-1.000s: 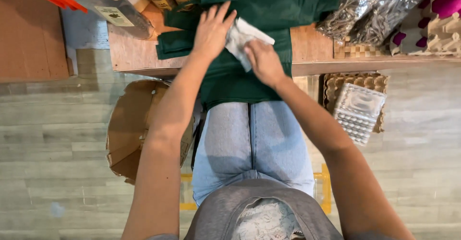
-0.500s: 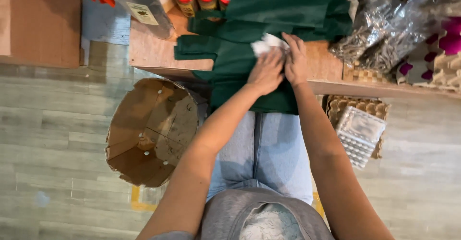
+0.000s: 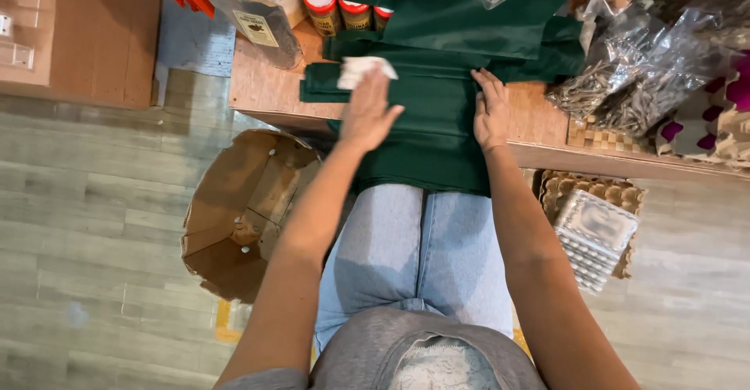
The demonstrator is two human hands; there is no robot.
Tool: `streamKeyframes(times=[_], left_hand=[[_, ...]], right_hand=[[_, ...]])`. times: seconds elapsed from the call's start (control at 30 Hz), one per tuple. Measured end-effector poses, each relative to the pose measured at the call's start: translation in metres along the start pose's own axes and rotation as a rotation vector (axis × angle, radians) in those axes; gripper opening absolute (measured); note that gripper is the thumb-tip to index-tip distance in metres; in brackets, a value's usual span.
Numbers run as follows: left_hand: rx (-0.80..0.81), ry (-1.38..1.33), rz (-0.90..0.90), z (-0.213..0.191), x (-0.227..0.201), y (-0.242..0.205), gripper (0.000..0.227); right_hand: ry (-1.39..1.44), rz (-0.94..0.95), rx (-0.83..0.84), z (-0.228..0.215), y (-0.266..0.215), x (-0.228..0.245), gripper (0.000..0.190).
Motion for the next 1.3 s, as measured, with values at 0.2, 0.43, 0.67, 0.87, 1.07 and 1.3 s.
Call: streamKeyframes(times=[0.2, 0.43, 0.67, 0.87, 1.07, 1.3], left_hand=[[-0.035, -0.010, -0.136, -0.026, 0.028, -0.002, 0.075], [0.332, -0.062, 0.402, 0.051, -0.100, 0.000, 0.066], [0.361, -0.022, 0.400, 0.101, -0.135, 0.072, 0.060], [0.244, -0.008, 0.207, 0.128, -0.135, 0.082, 0.053], [0.121, -0.214, 0.394, 0.097, -0.123, 0.030, 0.047], [0.130, -0.230, 0.316, 0.002, -0.022, -0.036, 0.053]], right_hand=[[0.051, 0.063, -0.011, -0.002, 0.001, -0.008, 0.056], [0.312, 0.121, -0.106, -0.010, 0.001, -0.019, 0.054], [0.423, 0.204, -0.422, -0.006, -0.005, -0.048, 0.036], [0.190, 0.243, -0.235, -0.015, 0.001, -0.014, 0.040], [0.173, 0.251, -0.195, -0.003, -0.002, -0.034, 0.032], [-0.115, 0.339, -0.103, 0.009, -0.001, -0.065, 0.027]])
Point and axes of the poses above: each hand's wrist, its own y-axis towards the middle knuckle, its own z-axis out of the palm, x = y × z, the point moved 5 cm from there along y, towards the middle knuckle, and after that the axes turned 5 degrees about y, right-handed, at the moved point
